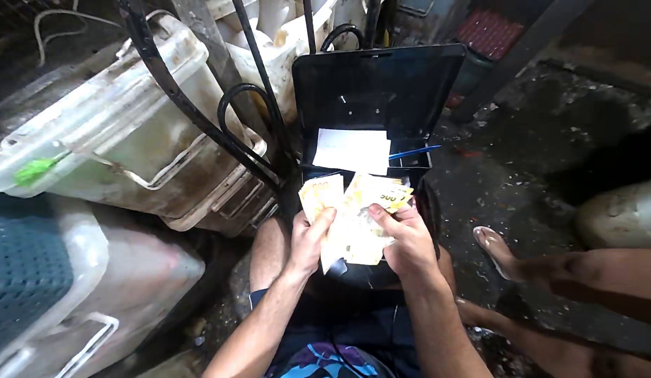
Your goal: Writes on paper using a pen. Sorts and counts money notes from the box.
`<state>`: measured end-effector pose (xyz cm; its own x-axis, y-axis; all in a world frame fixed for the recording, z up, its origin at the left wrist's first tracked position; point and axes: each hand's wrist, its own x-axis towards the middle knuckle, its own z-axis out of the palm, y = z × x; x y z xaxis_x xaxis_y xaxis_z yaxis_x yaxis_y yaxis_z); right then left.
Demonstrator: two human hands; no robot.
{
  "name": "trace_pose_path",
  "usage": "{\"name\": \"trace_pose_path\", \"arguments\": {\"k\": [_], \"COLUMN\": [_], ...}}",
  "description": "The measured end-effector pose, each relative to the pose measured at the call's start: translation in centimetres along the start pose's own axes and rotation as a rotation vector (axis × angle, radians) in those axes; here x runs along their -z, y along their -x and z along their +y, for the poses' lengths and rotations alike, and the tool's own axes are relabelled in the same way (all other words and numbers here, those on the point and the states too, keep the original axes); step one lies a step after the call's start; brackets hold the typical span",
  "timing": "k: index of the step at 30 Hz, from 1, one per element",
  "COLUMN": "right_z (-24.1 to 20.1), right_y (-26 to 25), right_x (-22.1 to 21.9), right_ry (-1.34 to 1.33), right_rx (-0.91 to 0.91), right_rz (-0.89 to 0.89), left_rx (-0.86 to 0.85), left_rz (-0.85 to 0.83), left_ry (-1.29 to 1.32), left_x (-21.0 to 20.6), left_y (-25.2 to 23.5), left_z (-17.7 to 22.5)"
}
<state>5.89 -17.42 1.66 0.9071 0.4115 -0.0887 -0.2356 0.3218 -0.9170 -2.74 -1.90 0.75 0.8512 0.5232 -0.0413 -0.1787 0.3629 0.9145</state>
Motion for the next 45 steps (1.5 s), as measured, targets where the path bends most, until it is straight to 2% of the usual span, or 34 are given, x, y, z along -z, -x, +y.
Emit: {"name": "trace_pose_path", "arguments": {"k": [8,14,18,23,29,39,45], "right_z": [-0.6,0.1,-0.7,-1.0,-0.8,0.0,0.2], "right_y": [0.7,0.1,0.7,0.9,1.2,0.9,1.3], "right_x": [-0.9,0.0,0.2,0.0,-0.2,-0.6,-0.2], "right_ry": [0.065,-0.010,0.022,0.030,0.052,0.057,0.046], "right_rx": [-0.077,0.005,-0.022,-0.012,0.024,-0.012,0.019], "right_rz": [-0.124,0.034,-0.056,-0.065,-0.165,-0.140,-0.205], "left_rx": [-0.071,-0.001,-0.067,0.014,-0.003,-0.055,0.037], "left_rz": [0.033,0.011,0.037,0.106,0.149,0.035,0.158], "left_ry": [-0.131,-0.001,-0.071,-0.069,-0.118,-0.175,-0.062], "left_x": [-0.5,0.1,0.4,0.0,-0.4,-0.4,-0.2], "left_y": [0.1,0.3,-0.2,-0.6,-0.4,0.2,-0.4], "left_z": [-0.4,0.1,0.0,0.7,0.2,-0.4,-0.1]}}
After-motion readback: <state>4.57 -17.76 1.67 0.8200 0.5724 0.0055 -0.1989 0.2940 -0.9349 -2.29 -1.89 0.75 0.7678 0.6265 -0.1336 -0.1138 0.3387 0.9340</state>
